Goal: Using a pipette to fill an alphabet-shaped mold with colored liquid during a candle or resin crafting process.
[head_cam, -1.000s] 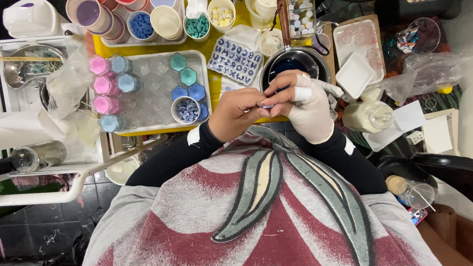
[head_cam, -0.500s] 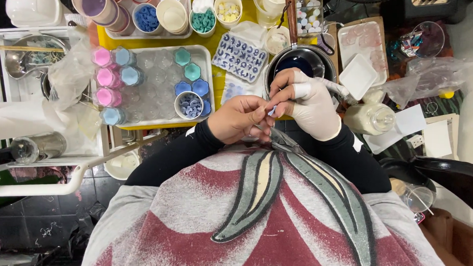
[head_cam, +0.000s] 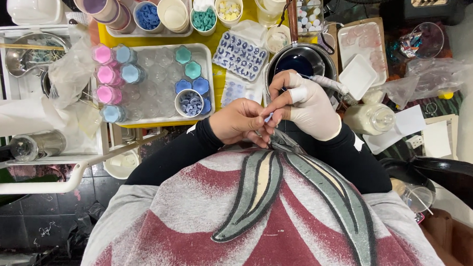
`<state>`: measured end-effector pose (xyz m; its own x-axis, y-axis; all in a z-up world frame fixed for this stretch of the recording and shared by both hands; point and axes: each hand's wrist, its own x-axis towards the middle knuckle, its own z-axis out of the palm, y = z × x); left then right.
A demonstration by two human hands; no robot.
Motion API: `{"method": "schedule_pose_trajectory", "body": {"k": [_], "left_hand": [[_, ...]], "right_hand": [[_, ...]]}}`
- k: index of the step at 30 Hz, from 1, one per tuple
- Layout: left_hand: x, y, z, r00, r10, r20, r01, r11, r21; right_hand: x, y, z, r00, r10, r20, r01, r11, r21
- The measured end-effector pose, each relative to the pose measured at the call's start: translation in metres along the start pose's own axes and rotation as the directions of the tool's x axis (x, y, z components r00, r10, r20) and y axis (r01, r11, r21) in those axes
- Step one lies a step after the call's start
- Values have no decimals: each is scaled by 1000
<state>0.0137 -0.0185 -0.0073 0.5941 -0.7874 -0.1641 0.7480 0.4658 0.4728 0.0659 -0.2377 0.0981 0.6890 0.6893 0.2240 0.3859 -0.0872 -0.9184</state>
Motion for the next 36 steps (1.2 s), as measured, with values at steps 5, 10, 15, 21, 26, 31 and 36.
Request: {"method": "schedule_pose_trajectory", "body": {"k": [5, 10, 15, 21, 26, 31, 36], "left_hand": [[0, -2, 2, 1000, -5, 22, 5, 1000, 6], [-2, 2, 10, 999, 13, 51, -14, 1000, 15], [-6, 5, 22, 999, -5, 52, -3, 988, 154], [-28, 9, 9, 992, 57, -109, -16, 938, 347], [-81, 20, -36, 840, 423, -339, -140, 773, 619], [-134, 15, -60, 554, 685, -473, -104, 621, 777], [-149, -14, -76, 316, 809, -495, -64, 539, 840]], "right_hand": [[-7, -2, 5, 997, 83, -10, -81, 989, 123], [-10, 0, 5, 999, 52, -14, -49, 989, 138], [-12, 4, 7, 998, 32, -58, -24, 991, 134], [-3, -4, 14, 986, -10, -165, -13, 990, -139], [20, 17, 44, 993, -13, -116, -20, 961, -276], [58, 60, 99, 999, -26, 38, 38, 934, -356], [79, 123, 152, 991, -78, 108, 120, 880, -460]]}}
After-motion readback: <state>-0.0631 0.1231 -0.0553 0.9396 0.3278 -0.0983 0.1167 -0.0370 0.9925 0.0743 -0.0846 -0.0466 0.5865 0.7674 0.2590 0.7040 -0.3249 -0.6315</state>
